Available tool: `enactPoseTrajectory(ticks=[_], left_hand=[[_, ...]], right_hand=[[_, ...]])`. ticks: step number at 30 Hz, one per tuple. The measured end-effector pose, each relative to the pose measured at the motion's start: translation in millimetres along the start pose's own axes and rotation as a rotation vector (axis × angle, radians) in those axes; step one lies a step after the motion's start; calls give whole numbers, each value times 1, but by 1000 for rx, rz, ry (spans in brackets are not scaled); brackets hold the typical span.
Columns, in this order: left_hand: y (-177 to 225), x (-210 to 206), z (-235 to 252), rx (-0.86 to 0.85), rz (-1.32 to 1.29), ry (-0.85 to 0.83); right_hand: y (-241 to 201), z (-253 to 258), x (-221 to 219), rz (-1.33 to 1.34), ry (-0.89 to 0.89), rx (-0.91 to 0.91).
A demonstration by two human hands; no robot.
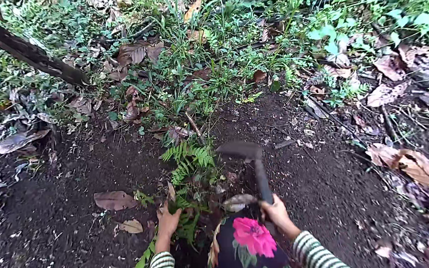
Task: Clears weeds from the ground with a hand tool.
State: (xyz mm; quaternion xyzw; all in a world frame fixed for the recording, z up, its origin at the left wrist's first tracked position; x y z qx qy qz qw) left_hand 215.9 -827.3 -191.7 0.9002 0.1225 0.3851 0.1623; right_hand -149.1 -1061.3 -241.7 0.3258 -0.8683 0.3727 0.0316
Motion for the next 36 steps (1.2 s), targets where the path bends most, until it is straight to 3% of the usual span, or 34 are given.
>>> enactPoseTrajectory(ticks=[4,6,8,11,14,17,21,23,25,27,30,32,36], left_hand=[[9,12,1,-15,143,-18],[15,18,-2,-38,155,38],[25,22,-6,-62,169,114],[34,22,-8,-66,176,161],[29,30,-5,-51,175,158],[18,43,-4,-58,132,196],[2,57,-10,-31,132,253],[-2,60,-15,-15,124,271],[-6,60,-18,-2,116,283],[-3,59,-17,-4,115,294],[-3,53,-15,-18,115,285],[-4,54,-14,-14,100,285],[-5,56,-10,-7,84,302]], right_hand=[[-42,52,52,607,386,14],[-40,67,48,742,462,-51],[-14,50,17,580,349,-93],[27,0,-19,44,29,-90],[16,-13,-22,-360,-140,-3],[-41,15,-22,-307,-84,141],[-159,71,-38,105,55,230],[-185,99,-60,193,111,213],[-155,99,-91,-56,47,177],[-97,68,-110,-388,-163,160],[-44,29,-99,-724,-359,117],[-49,28,-80,-706,-315,129],[-121,55,-62,-206,-74,174]])
Point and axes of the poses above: each hand's wrist, its own z-axis towards the middle knuckle, its own x-axis out of the back of the hand, y = z × x, the point moved 6 cm from there along z, towards the middle knuckle, and after that the axes turned 10 degrees about -z, right-handed, at the moved point
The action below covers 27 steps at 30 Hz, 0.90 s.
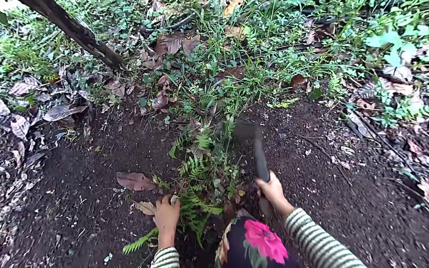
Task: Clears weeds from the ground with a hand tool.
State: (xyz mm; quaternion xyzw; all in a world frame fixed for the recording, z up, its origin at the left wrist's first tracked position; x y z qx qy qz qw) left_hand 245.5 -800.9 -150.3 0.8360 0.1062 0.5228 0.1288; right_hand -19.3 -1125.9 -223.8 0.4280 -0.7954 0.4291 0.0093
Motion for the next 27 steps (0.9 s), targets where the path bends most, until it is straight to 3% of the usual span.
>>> enactPoseTrajectory(ticks=[3,8,11,13,16,18,20,22,24,27], left_hand=[[8,-3,-2,-57,-7,36],[27,-25,3,-108,-23,-52],[15,-36,2,-60,-26,-157],[8,-37,2,-48,-22,-154],[5,-43,-4,-5,8,-175],[13,-47,-10,-2,25,-182],[23,-48,-15,-26,40,-173],[29,-49,-19,-50,49,-157],[29,-46,-18,-71,29,-121],[20,-46,-16,-46,-4,-124]], right_hand=[[-26,35,-12,246,112,-11],[55,-26,-60,-446,-260,-22],[63,-50,-37,-430,-271,-103],[42,-36,-14,-236,-151,-75],[-33,9,11,-1,59,69],[-92,43,9,153,133,135],[-124,74,-17,216,150,127],[-102,81,-59,29,40,100],[-47,45,-95,-237,-242,105],[14,-18,-97,-750,-506,162]])
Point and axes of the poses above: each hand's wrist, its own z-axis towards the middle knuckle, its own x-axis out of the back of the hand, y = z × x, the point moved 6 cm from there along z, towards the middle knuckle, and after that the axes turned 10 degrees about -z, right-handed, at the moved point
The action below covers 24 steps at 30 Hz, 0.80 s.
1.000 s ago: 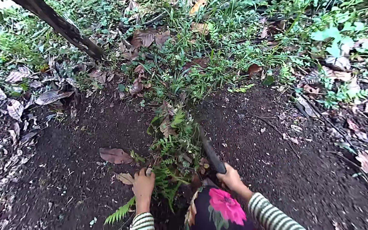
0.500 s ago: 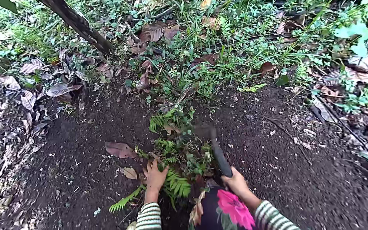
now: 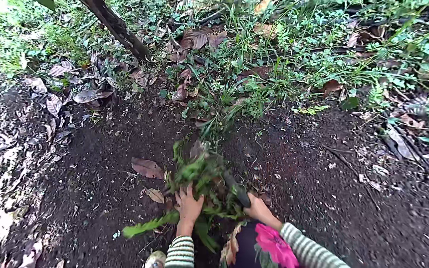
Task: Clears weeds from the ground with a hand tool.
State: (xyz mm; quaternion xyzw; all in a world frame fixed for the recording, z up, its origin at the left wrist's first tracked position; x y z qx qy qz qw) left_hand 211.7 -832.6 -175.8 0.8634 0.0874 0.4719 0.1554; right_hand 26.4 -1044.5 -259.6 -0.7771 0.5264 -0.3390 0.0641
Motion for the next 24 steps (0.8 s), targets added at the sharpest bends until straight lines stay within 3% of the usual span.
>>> enactPoseTrajectory(ticks=[2,4,8,11,16,18,21,24], left_hand=[[-12,-2,-3,30,-18,-26],[-21,-1,-5,24,-40,5],[-32,1,-4,49,-38,10],[-32,0,-7,56,-35,0],[-34,-5,-13,61,-75,-34],[-37,-6,-17,51,-96,-52],[-41,0,-22,50,-148,-80],[-49,7,-23,13,-255,-49]], right_hand=[[13,-23,-1,-129,-46,33],[19,-32,29,-47,23,30],[10,-15,101,493,344,-45],[10,16,104,767,491,-104],[67,-44,-18,72,95,-77],[81,-80,-30,-38,26,-30],[82,-92,11,72,119,-64],[70,-63,77,540,378,-68]])
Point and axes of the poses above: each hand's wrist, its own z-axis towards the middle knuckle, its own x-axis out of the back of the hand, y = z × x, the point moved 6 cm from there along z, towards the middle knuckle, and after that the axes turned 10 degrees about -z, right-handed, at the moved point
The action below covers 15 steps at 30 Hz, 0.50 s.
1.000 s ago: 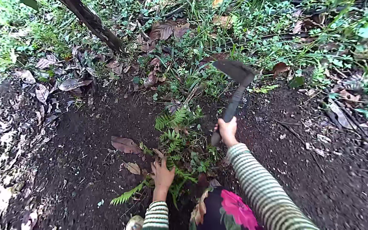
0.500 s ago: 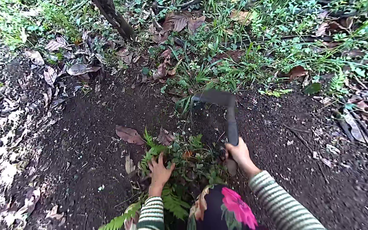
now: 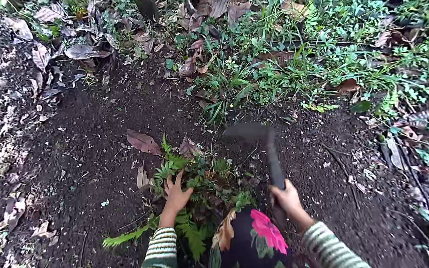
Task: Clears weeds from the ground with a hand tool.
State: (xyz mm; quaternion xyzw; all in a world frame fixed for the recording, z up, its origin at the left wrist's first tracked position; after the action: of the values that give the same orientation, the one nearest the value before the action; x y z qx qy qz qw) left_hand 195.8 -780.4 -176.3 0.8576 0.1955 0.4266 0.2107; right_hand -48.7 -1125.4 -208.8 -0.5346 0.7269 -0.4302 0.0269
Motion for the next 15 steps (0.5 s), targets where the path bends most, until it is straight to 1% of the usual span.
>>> enactPoseTrajectory(ticks=[2,3,4,5,7,8,9,10,11,12,13,15], left_hand=[[-6,1,-2,-26,-63,9],[-10,1,-3,-51,-98,33],[-12,2,-4,-89,-149,81],[-13,5,-6,-135,-203,151],[-7,16,-5,-215,-281,281],[-4,21,-3,-226,-305,318],[-2,25,-2,-224,-314,341],[-3,28,-1,-208,-311,348],[-3,31,2,-191,-301,346],[-2,36,7,-178,-289,340],[-1,42,11,-164,-277,334],[-1,54,22,-127,-257,301]], right_hand=[[-28,40,16,290,202,10],[-32,58,16,392,274,-7],[-27,68,9,417,306,-30],[-14,67,-3,337,287,-49],[24,31,-37,3,94,-87],[48,10,-52,-172,-3,-108],[82,-7,-69,-311,-87,-123],[125,-17,-84,-440,-123,-103],[156,-25,-92,-531,-125,-63],[170,-32,-90,-581,-117,-31],[162,-43,-78,-610,-111,-16],[113,-72,-39,-617,-54,12]])
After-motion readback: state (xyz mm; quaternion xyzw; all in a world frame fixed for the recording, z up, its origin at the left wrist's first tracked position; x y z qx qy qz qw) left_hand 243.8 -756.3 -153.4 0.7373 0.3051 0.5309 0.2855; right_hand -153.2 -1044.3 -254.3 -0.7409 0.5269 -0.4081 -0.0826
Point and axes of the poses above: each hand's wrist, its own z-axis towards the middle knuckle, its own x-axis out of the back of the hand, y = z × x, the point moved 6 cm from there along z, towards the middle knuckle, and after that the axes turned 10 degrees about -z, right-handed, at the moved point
